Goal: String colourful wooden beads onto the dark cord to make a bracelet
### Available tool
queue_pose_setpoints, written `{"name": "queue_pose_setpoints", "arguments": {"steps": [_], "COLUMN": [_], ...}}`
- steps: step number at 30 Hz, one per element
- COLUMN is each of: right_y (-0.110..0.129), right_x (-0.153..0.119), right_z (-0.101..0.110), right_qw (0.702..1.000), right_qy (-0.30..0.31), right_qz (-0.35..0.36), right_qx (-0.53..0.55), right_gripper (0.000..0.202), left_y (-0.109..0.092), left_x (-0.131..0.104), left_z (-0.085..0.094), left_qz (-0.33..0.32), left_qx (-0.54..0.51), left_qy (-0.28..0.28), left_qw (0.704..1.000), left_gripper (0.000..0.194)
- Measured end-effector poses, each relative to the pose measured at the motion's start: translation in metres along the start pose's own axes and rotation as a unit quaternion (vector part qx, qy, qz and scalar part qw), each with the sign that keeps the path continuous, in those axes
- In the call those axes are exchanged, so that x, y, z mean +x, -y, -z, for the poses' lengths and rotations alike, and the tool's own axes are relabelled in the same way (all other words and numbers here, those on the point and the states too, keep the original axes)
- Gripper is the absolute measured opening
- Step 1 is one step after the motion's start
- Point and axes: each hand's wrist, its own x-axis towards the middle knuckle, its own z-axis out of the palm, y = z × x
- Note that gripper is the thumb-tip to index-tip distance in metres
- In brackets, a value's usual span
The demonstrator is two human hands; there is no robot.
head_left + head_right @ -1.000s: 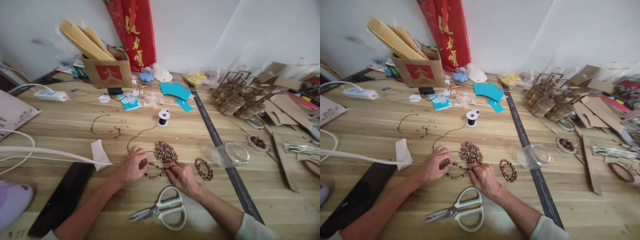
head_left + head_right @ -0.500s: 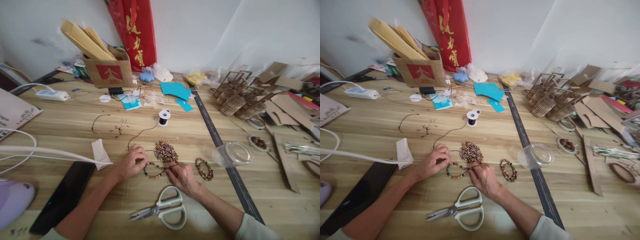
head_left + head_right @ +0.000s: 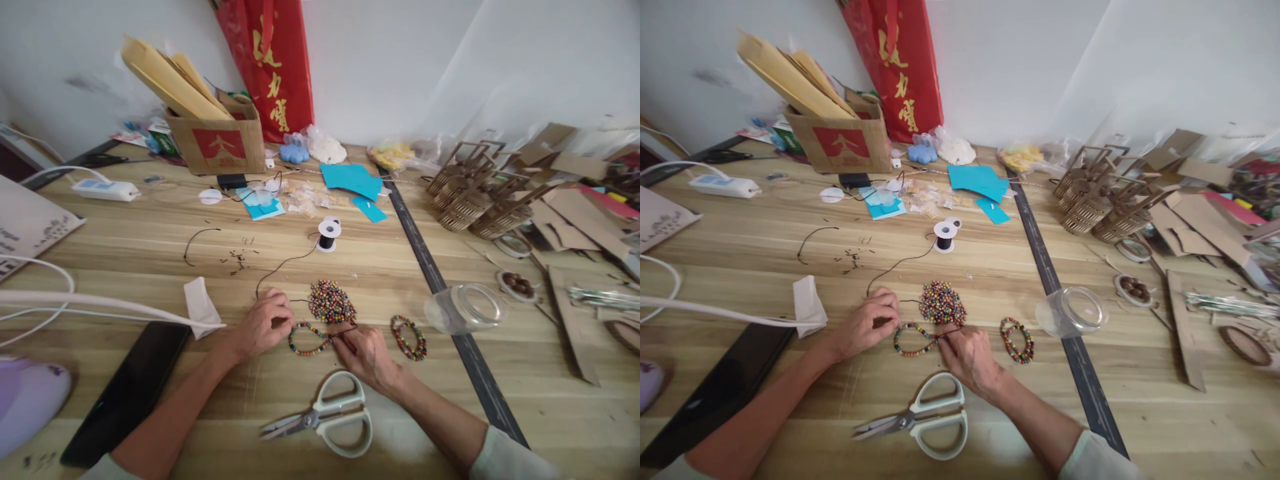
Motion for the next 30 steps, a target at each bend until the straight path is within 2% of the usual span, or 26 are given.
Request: {"name": "queue_pose_setpoints", "arguments": {"steps": [11, 19, 30], "right_y": [-0.0017, -0.0017, -0.0011], "right_x": [-0.0006, 0.0005, 0.0001], "right_z": [-0.0018, -0.001, -0.0007], "right_qw": [1.0, 1.0, 1.0], "right_qy": [0.01, 0.007, -0.003], "right_qz": [-0.005, 0.008, 0.008], "right_qx": [0.0, -0.004, 0.007], "right_gripper": [0.025, 0.029, 0.028], "left_y": [0.0012, 0.0049, 0.0066], "left_x": [0.0007, 0.0007, 0.0003], "left_z": [-0.0012, 0.0003, 0.0002], "left_qz": [-0.013, 0.0, 0.001], "left_qx": [0.026, 0.022, 0.02], "left_qy": [-0.008, 0.014, 0.017], "left_qw": [1.0, 1.0, 1.0], "left_gripper": [0.016, 0.007, 0.006]}}
